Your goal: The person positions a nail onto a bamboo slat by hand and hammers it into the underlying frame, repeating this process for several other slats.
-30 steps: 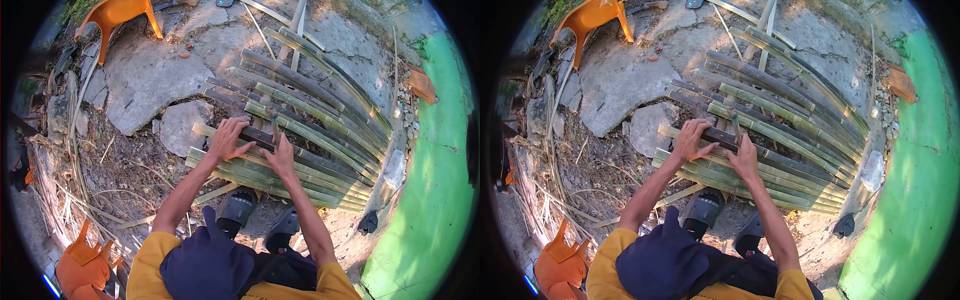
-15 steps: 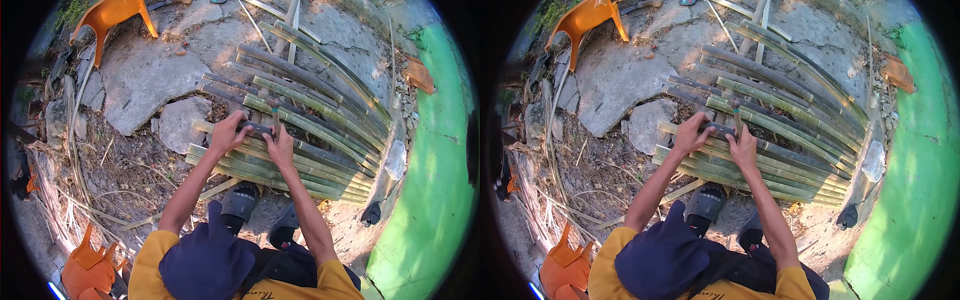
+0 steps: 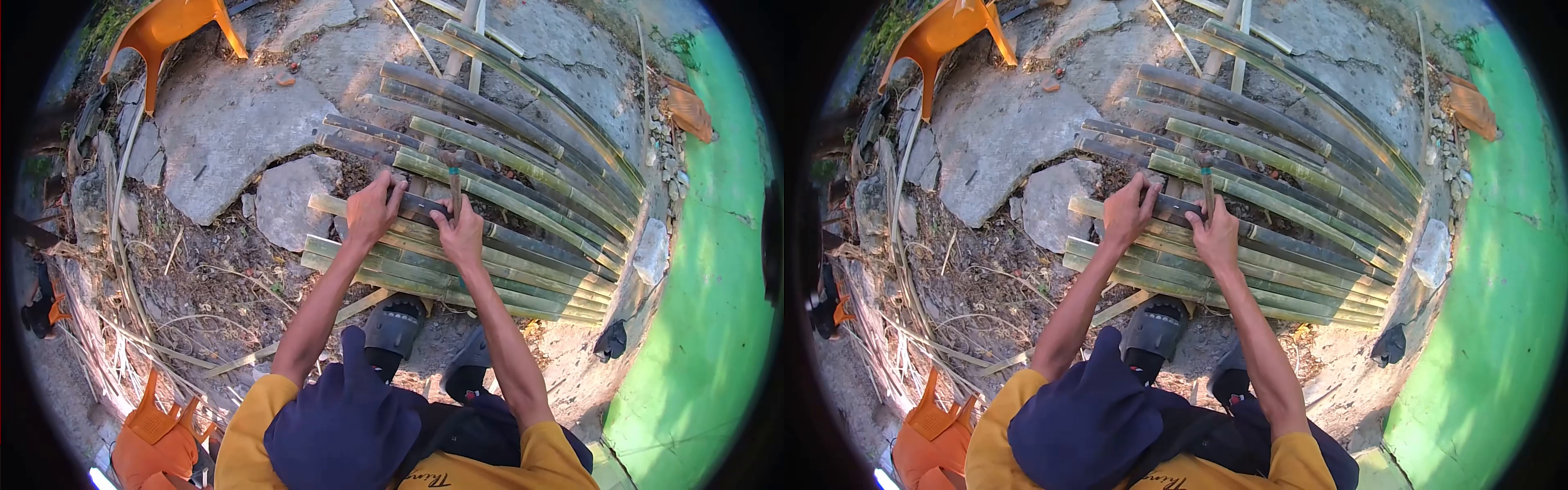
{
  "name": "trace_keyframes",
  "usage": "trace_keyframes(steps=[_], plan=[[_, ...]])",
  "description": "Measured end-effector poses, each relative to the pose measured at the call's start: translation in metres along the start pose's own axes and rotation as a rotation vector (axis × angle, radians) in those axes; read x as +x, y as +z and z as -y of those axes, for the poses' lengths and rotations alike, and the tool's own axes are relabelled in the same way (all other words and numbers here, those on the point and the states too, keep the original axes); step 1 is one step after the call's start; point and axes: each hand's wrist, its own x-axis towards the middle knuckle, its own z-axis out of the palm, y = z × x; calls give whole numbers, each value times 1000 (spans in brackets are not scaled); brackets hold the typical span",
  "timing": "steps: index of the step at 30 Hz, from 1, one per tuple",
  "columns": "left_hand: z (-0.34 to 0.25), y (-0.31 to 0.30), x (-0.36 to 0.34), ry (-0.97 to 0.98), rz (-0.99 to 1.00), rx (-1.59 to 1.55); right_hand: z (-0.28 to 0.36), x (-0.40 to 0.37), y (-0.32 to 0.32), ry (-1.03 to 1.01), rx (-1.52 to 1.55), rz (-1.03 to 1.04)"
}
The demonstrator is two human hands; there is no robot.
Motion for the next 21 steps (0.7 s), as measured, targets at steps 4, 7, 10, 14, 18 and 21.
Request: trace_keyframes(steps=[4, 7, 10, 14, 18, 21], plan=[[2, 12, 2, 4, -87, 90, 0, 3, -3, 12, -53, 40], [7, 13, 3, 45, -144, 38, 4, 4, -3, 30, -50, 51], [5, 15, 2, 98, -195, -2, 3, 4, -3, 19, -46, 29], [9, 14, 2, 53, -78, 126, -1, 5, -4, 42, 14, 20], [12, 16, 3, 48, -66, 55, 1, 5, -4, 24, 5, 2], [13, 17, 2, 51, -100, 2, 5, 3, -5, 51, 19, 15]])
